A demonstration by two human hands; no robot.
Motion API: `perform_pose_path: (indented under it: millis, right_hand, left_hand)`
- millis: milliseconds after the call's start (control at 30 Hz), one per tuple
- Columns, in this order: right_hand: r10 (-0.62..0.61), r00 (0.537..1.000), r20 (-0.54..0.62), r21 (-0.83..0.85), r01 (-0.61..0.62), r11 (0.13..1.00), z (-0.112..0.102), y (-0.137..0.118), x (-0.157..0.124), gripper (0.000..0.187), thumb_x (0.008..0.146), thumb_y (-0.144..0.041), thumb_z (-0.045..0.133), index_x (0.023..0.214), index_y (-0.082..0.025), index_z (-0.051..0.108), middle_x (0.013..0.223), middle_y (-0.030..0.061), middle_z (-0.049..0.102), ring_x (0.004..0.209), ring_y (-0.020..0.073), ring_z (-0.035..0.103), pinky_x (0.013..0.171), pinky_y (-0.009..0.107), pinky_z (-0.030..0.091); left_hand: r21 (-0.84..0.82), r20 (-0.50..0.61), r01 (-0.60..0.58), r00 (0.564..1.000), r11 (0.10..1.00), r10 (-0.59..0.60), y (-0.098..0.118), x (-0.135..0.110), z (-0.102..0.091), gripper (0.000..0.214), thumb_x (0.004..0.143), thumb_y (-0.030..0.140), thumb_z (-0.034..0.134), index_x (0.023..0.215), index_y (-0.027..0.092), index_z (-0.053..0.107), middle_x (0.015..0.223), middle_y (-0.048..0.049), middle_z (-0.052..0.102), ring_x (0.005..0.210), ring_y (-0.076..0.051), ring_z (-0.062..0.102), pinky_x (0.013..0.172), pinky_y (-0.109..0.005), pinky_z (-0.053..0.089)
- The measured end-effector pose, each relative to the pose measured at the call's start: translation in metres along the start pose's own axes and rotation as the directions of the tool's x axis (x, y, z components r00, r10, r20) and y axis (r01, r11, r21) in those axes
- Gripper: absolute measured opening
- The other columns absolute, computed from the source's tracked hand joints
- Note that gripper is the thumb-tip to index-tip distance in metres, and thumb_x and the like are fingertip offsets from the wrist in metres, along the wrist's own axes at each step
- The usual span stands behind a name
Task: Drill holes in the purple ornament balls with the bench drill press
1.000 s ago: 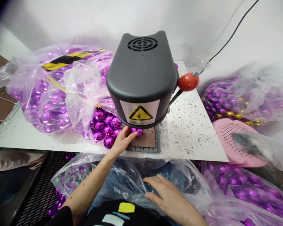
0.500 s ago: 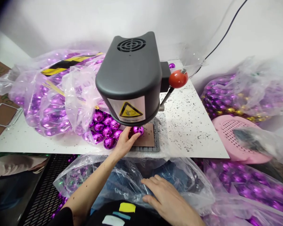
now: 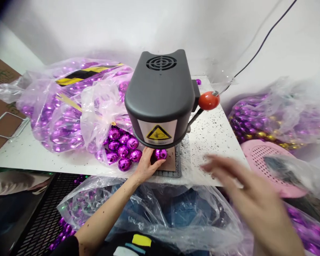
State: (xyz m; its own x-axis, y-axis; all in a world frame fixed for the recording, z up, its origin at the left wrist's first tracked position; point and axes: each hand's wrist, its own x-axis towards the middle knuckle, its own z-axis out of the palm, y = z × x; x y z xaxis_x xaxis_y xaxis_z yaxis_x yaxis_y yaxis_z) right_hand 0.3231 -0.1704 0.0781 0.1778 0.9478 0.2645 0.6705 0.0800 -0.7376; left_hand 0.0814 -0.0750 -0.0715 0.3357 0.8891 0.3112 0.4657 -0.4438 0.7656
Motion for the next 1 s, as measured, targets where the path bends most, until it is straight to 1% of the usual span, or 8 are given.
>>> perform_pose_path:
  millis: [33,67,133,333,633,800,867,1000]
  right_hand:
    - [0.025,0.968,-0.251,0.117,0.004,0.993,-0.001,-0.006,0.02,0.034,0.089,-0.051,0.062,0.117,-0.034,0.07,0.094,0.0021,0.074,0.083,0.016,0.071,0.065,0.028,0.06]
    - [0.012,0.94,-0.342,0.221,0.067,0.973,0.0,-0.012,0.041,0.039,0.088,-0.047,0.065,0.124,-0.031,0.066,0.102,0.004,0.072,0.09,0.0161,0.071,0.068,0.028,0.059]
    - [-0.039,0.928,-0.37,0.304,0.161,0.939,0.006,-0.023,0.079,0.049,0.091,-0.051,0.062,0.135,-0.028,0.059,0.116,0.0067,0.068,0.085,0.0114,0.068,0.066,0.025,0.055]
    - [-0.128,0.936,-0.328,0.406,0.262,0.876,0.025,-0.043,0.13,0.072,0.089,-0.075,0.045,0.092,-0.009,0.073,0.06,0.001,0.055,0.051,0.0035,0.046,0.046,0.02,0.034]
    - [-0.353,0.832,-0.428,-0.046,0.369,0.928,0.031,-0.054,0.108,0.022,0.093,-0.024,0.057,0.075,-0.013,0.055,0.064,-0.0052,0.038,0.063,0.0002,0.033,0.058,0.019,0.027]
    - [-0.494,0.709,-0.504,-0.24,0.435,0.868,0.037,-0.041,0.074,0.008,0.088,-0.014,0.061,0.08,-0.014,0.061,0.064,-0.0051,0.04,0.059,-0.0008,0.033,0.055,0.017,0.028]
    - [-0.521,0.7,-0.489,-0.28,0.44,0.853,0.04,-0.037,0.059,0.007,0.088,-0.014,0.06,0.082,-0.013,0.063,0.064,-0.0044,0.042,0.059,-0.0006,0.037,0.056,0.017,0.031]
    - [-0.467,0.759,-0.453,-0.276,0.378,0.883,0.047,-0.032,0.036,0.023,0.09,-0.018,0.057,0.067,-0.014,0.056,0.058,-0.003,0.042,0.055,0.0015,0.04,0.053,0.02,0.031]
  left_hand:
    - [-0.009,0.009,-0.002,1.0,1.0,0.002,0.0,0.001,0.0,0.047,0.091,0.035,0.071,0.132,0.021,0.054,0.134,-0.0117,0.063,0.13,-0.029,0.055,0.121,-0.054,0.032]
    - [-0.016,0.017,-0.002,1.0,1.0,0.002,0.0,0.002,0.0,0.047,0.09,0.035,0.071,0.132,0.021,0.054,0.135,-0.0114,0.063,0.131,-0.028,0.055,0.121,-0.054,0.031]
    - [-0.02,0.027,0.005,1.0,1.0,-0.004,0.001,0.005,0.0,0.049,0.089,0.035,0.073,0.132,0.022,0.055,0.133,-0.0108,0.064,0.132,-0.029,0.054,0.122,-0.054,0.03]
    - [-0.005,0.024,-0.009,1.0,1.0,0.009,0.003,0.006,0.0,0.049,0.088,0.034,0.074,0.131,0.021,0.054,0.128,-0.0103,0.066,0.129,-0.028,0.055,0.122,-0.055,0.027]
    - [-0.066,0.034,0.031,0.999,0.997,-0.028,-0.003,0.003,0.005,0.046,0.09,0.036,0.069,0.132,0.023,0.055,0.129,-0.0095,0.066,0.127,-0.028,0.057,0.126,-0.06,0.015]
    - [-0.12,0.041,0.049,0.998,0.992,-0.044,-0.002,0.003,0.004,0.046,0.089,0.035,0.07,0.131,0.023,0.056,0.129,-0.0098,0.066,0.128,-0.028,0.057,0.127,-0.059,0.016]
    - [-0.142,0.034,0.051,0.998,0.989,-0.047,0.0,0.003,0.003,0.047,0.089,0.036,0.07,0.131,0.023,0.056,0.128,-0.0096,0.066,0.127,-0.028,0.057,0.126,-0.059,0.017]
    - [-0.153,0.033,0.053,0.998,0.987,-0.049,0.002,0.003,0.002,0.049,0.088,0.038,0.072,0.132,0.023,0.056,0.128,-0.009,0.066,0.127,-0.028,0.057,0.126,-0.059,0.019]
